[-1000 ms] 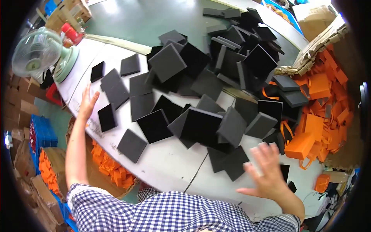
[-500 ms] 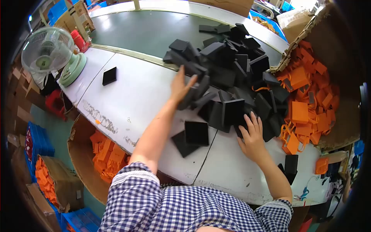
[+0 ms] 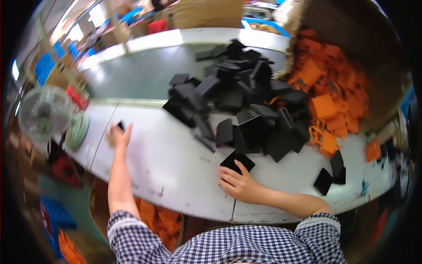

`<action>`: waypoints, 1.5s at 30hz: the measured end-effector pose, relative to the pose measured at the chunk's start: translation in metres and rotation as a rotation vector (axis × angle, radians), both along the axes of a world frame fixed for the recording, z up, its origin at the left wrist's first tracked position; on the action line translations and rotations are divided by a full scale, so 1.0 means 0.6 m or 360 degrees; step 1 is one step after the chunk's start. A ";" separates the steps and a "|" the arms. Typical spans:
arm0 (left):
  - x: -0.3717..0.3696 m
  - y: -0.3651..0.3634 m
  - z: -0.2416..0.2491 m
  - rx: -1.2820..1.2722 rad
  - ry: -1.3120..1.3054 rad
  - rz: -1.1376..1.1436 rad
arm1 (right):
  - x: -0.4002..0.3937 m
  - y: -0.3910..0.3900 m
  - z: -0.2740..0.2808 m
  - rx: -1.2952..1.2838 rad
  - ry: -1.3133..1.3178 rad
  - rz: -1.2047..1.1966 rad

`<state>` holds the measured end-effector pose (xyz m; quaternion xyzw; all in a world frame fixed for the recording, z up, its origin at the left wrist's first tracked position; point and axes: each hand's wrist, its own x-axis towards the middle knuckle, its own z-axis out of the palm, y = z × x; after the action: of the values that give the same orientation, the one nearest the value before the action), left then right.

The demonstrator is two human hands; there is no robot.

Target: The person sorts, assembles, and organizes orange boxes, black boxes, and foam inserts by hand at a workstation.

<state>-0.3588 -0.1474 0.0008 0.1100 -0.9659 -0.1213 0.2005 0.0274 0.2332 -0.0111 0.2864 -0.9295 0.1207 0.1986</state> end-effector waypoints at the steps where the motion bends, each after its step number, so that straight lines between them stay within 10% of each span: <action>1: -0.018 -0.034 -0.015 -0.0131 -0.0095 0.0223 | 0.010 0.015 0.004 -0.0002 0.0088 -0.0005; 6: -0.057 -0.043 -0.069 -0.0191 0.0015 -0.0182 | 0.039 0.100 -0.018 -0.0140 0.0081 -0.0171; 12: 0.074 0.291 0.003 0.1491 0.0119 -0.1514 | 0.074 0.146 0.025 -0.0051 0.0089 -0.0509; 22: 0.240 0.607 0.028 0.0944 0.0579 -0.1866 | 0.436 0.360 -0.033 -0.0251 0.0262 -0.2364; 31: 0.343 0.652 0.103 0.0460 0.0539 -0.2306 | 0.181 0.305 -0.041 -0.0306 -0.0151 -0.2127; 35: 0.385 0.485 0.189 0.0223 0.0523 -0.2304 | 0.202 0.259 0.019 -0.0161 -0.0215 -0.1829; 40: 0.379 0.200 0.083 -0.0069 -0.0378 -0.1539 | 0.285 0.166 0.062 -0.0267 -0.0092 -0.1166; 42: 0.283 0.116 -0.047 0.0348 -0.0242 -0.1451 | 0.271 0.126 0.034 -0.0337 -0.0244 -0.0865; 45: 0.238 0.137 -0.023 0.1126 -0.0195 -0.1133 | 0.203 0.091 0.025 -0.0292 -0.0393 -0.0437</action>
<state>-0.2160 -0.0651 -0.0130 -0.1582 -0.8533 -0.4953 0.0401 0.1492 0.2876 0.0041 0.1206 -0.9622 0.2107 0.1231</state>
